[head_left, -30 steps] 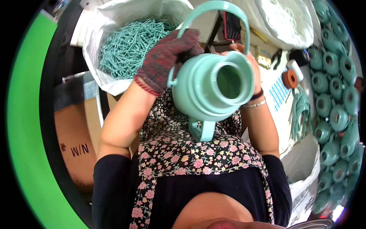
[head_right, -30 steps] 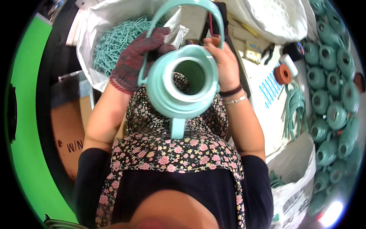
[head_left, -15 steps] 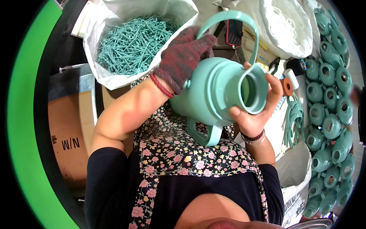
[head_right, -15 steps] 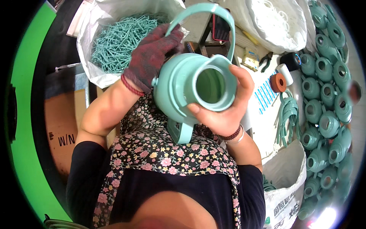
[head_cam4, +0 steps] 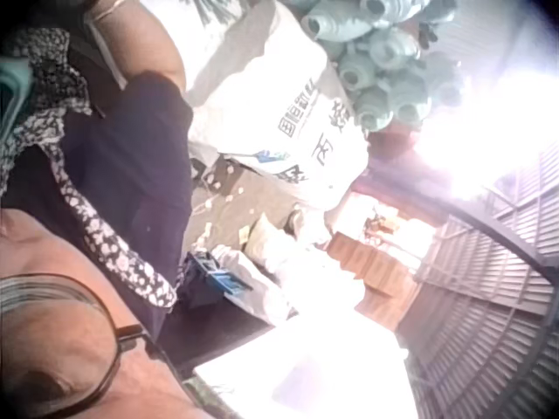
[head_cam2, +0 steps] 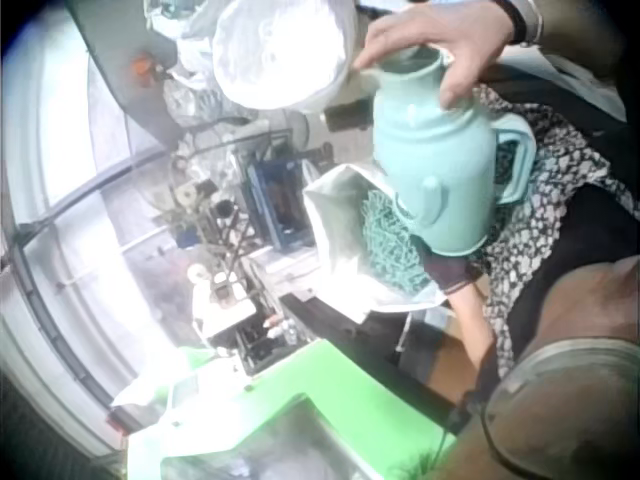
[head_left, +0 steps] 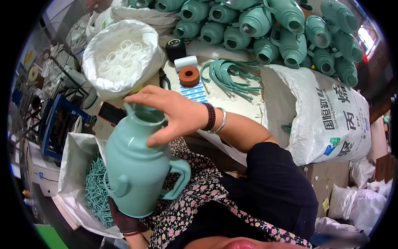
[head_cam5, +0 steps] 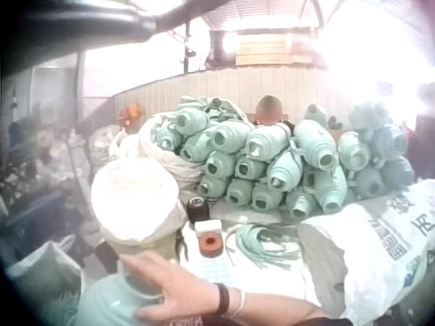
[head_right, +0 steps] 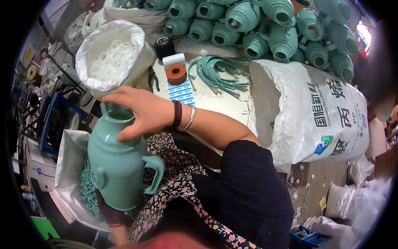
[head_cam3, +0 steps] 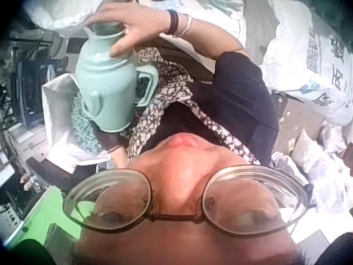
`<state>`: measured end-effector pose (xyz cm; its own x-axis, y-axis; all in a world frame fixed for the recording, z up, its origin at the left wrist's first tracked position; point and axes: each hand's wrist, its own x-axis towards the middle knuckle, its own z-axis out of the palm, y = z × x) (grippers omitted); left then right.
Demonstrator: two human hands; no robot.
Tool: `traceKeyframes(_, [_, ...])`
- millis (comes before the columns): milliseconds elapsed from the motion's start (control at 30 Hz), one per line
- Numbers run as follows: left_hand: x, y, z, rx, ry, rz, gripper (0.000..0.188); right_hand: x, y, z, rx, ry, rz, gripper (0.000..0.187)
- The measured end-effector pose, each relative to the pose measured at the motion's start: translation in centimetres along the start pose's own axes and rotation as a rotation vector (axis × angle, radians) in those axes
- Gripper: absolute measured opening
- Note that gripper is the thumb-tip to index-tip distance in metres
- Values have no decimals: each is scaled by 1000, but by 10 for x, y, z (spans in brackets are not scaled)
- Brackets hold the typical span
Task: The person assembles plastic bottles by inserting a handle into the top of the bottle, attaching a white ring, and then placing the completed bottles onto a stack.
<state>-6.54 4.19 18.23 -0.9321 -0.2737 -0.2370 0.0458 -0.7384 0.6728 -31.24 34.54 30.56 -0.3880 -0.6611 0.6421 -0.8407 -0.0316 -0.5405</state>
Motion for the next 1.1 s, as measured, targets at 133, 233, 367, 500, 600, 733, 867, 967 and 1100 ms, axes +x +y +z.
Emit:
traceKeyframes(133, [6, 5, 48, -7, 200, 89, 67, -1, 27, -26, 11, 123, 262, 67])
traceKeyframes(233, [9, 12, 82, 227, 42, 292, 58, 0, 68, -95, 151, 393, 173, 50])
traceKeyframes(367, [24, 26, 74, 336, -144, 335, 54, -11, 91, -192, 1007, 904, -1, 39])
traceKeyframes(500, [39, 31, 18, 231, -191, 256, 48, -17, 83, -266, 876, 1178, -100, 35])
traceKeyframes(600, [30, 40, 2, 119, -243, 238, 39, 6, 107, -313, 781, 1483, -31, 42])
traceKeyframes(733, [38, 46, -4, 21, -269, 150, 45, 13, 125, -363, 572, 1877, 26, 53])
traceKeyframes(867, [47, 47, -47, 111, -334, 164, 49, 18, 123, -361, 319, 1840, 387, 67])
traceKeyframes(967, [61, 42, -84, 392, -108, 302, 46, 4, 153, -389, 68, 1751, 594, 67])
traceKeyframes(1100, [72, 34, -71, 214, -397, 234, 41, -30, 169, -413, 481, 1548, 361, 64])
